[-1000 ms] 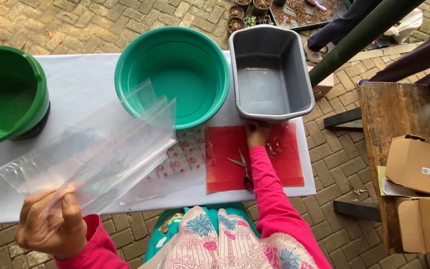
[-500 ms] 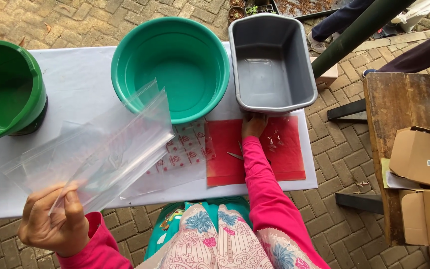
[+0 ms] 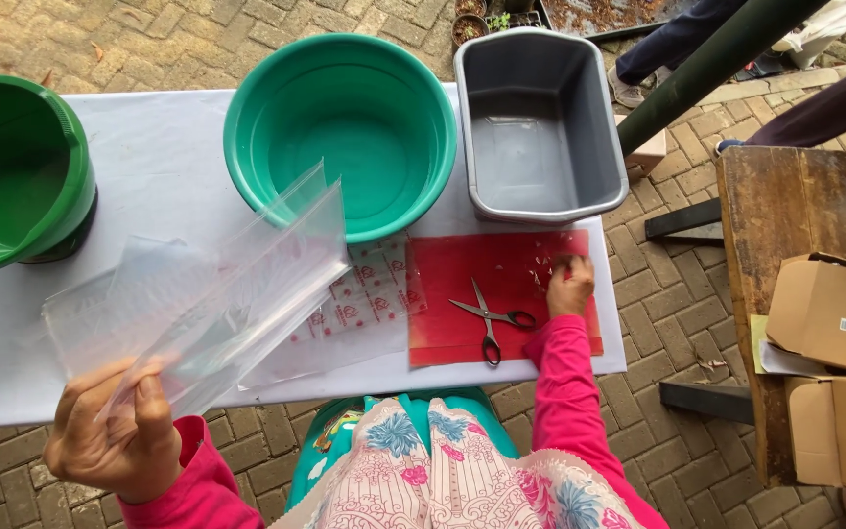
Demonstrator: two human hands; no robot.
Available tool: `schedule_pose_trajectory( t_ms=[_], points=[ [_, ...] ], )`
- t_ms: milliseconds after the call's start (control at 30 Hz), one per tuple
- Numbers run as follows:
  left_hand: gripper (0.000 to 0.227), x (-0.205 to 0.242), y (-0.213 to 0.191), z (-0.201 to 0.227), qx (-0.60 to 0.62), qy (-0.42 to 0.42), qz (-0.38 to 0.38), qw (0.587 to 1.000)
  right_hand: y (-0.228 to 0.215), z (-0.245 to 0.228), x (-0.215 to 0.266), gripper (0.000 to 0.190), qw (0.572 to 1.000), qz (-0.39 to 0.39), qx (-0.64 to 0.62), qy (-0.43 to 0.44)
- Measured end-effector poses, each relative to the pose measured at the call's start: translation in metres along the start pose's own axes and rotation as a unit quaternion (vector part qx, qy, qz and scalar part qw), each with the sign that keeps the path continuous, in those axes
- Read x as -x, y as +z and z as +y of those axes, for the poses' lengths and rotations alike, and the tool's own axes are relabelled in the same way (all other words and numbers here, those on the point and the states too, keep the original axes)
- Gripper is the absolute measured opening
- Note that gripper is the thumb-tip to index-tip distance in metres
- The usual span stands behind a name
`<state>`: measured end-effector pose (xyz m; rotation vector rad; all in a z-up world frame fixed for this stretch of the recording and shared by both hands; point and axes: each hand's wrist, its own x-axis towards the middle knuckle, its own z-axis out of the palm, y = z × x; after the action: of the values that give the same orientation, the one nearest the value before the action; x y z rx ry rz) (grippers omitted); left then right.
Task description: Cutting and preparing clear plastic sleeves or bags using scissors at a work table.
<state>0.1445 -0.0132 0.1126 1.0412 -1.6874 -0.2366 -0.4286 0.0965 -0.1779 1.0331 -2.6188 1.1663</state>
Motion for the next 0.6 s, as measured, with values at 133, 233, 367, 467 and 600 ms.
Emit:
schedule_pose_trajectory(
  t_ms=[133, 233, 367, 467, 600],
  points=[
    [0.007, -0.006, 0.009, 0.006, 0.013, 0.01, -0.03, 0.999, -0.01, 0.009, -0.017, 0.029, 0.997, 0.004, -0.076, -0.03],
    [0.007, -0.013, 0.018, 0.012, 0.056, -0.003, -0.048, 0.997, -0.001, 0.012, -0.024, 0.047, 0.99, -0.016, -0.109, -0.085],
    [0.006, -0.017, 0.028, 0.014, 0.013, 0.009, -0.057, 0.998, 0.007, 0.005, -0.006, 0.047, 0.987, -0.065, -0.088, -0.118],
    [0.006, -0.018, 0.032, 0.019, 0.0, 0.01, -0.063, 0.998, 0.008, 0.001, 0.016, 0.042, 0.984, -0.083, -0.09, -0.132],
    [0.006, -0.017, 0.034, 0.023, 0.032, 0.014, -0.077, 0.996, 0.001, -0.01, 0.019, 0.033, 0.986, -0.071, -0.111, -0.099]
  ],
)
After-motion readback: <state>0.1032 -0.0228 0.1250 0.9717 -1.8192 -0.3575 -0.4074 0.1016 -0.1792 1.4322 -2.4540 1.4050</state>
